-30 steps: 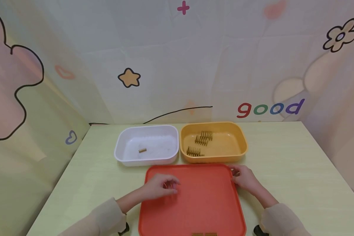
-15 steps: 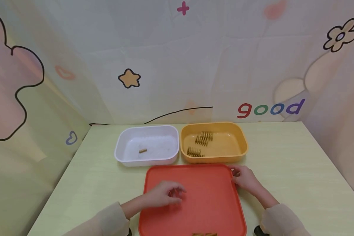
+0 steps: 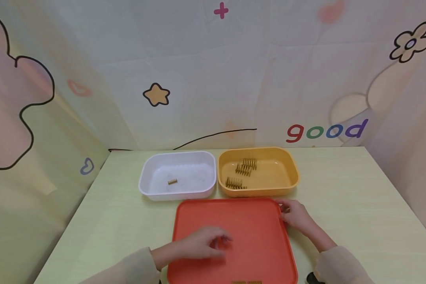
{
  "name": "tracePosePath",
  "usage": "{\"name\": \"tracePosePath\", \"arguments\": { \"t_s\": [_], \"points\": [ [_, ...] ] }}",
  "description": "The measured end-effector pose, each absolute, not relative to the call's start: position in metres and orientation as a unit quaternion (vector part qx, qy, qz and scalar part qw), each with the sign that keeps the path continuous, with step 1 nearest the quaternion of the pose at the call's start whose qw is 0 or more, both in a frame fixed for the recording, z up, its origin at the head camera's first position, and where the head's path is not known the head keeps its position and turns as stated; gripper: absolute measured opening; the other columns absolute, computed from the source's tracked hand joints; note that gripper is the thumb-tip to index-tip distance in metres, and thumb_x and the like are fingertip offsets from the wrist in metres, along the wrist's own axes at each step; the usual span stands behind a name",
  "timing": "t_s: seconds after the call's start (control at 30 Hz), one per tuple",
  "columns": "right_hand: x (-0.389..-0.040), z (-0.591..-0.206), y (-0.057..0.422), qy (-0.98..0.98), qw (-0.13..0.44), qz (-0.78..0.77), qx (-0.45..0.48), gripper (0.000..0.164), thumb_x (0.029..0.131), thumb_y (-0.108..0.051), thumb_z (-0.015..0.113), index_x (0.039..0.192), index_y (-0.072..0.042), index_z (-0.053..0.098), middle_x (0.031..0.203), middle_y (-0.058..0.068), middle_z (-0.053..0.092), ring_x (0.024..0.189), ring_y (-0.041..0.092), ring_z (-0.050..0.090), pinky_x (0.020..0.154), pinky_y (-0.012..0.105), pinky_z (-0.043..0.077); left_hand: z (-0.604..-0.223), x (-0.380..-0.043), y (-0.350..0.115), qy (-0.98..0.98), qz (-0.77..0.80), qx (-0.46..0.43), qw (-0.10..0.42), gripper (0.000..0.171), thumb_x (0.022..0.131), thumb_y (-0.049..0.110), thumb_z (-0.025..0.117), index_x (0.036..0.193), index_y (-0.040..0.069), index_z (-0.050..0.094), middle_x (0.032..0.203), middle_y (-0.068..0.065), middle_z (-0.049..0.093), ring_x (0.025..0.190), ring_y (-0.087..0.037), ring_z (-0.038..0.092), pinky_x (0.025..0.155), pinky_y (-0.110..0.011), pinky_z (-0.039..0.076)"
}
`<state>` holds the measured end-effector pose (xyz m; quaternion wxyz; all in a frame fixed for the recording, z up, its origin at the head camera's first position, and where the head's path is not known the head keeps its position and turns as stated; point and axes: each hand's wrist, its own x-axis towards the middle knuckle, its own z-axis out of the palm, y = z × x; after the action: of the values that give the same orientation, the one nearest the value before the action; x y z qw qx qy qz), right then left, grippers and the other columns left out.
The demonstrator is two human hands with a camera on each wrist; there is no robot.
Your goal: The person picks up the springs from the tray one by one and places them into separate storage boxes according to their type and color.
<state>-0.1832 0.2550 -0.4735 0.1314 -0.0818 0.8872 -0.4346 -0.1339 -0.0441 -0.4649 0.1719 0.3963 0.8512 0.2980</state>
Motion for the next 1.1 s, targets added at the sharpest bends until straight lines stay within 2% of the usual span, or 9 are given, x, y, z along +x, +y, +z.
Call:
{"name": "tracePosePath", "arguments": {
  "t_s": [0.27, 0.53, 1.1],
  "points": [
    [-0.183, -0.474, 0.255, 0.886, 0.136, -0.436, -0.08, 0.041, 0.076, 0.006, 0.054, 0.116, 0.012, 0.048, 0.088, 0.019, 0.056, 0.071, 0.019, 0.056, 0.053, 0.027, 0.049, -0.463, -0.128, -0.038, 0.849, 0.259, 0.426, 0.173, 0.039, 0.077, 0.025, 0.067, 0.112, 0.012, 0.056, 0.092, 0.006, 0.059, 0.067, 0.007, 0.048, 0.064, -0.003, 0.036],
    [-0.185, -0.474, 0.255, 0.888, 0.138, -0.43, -0.081, 0.043, 0.075, 0.005, 0.051, 0.117, 0.011, 0.048, 0.088, 0.017, 0.056, 0.072, 0.019, 0.056, 0.053, 0.026, 0.049, -0.461, -0.125, -0.03, 0.843, 0.239, 0.433, 0.213, 0.047, 0.075, 0.027, 0.068, 0.117, 0.015, 0.052, 0.093, 0.01, 0.058, 0.07, 0.007, 0.05, 0.065, -0.003, 0.037],
    [-0.185, -0.475, 0.256, 0.888, 0.13, -0.432, -0.087, 0.042, 0.074, 0.008, 0.054, 0.116, 0.012, 0.048, 0.088, 0.019, 0.057, 0.071, 0.019, 0.056, 0.052, 0.026, 0.049, -0.465, -0.115, -0.022, 0.843, 0.191, 0.468, 0.185, 0.048, 0.073, 0.029, 0.07, 0.116, 0.015, 0.052, 0.093, 0.013, 0.06, 0.083, 0.007, 0.051, 0.07, -0.003, 0.035]
  ]
}}
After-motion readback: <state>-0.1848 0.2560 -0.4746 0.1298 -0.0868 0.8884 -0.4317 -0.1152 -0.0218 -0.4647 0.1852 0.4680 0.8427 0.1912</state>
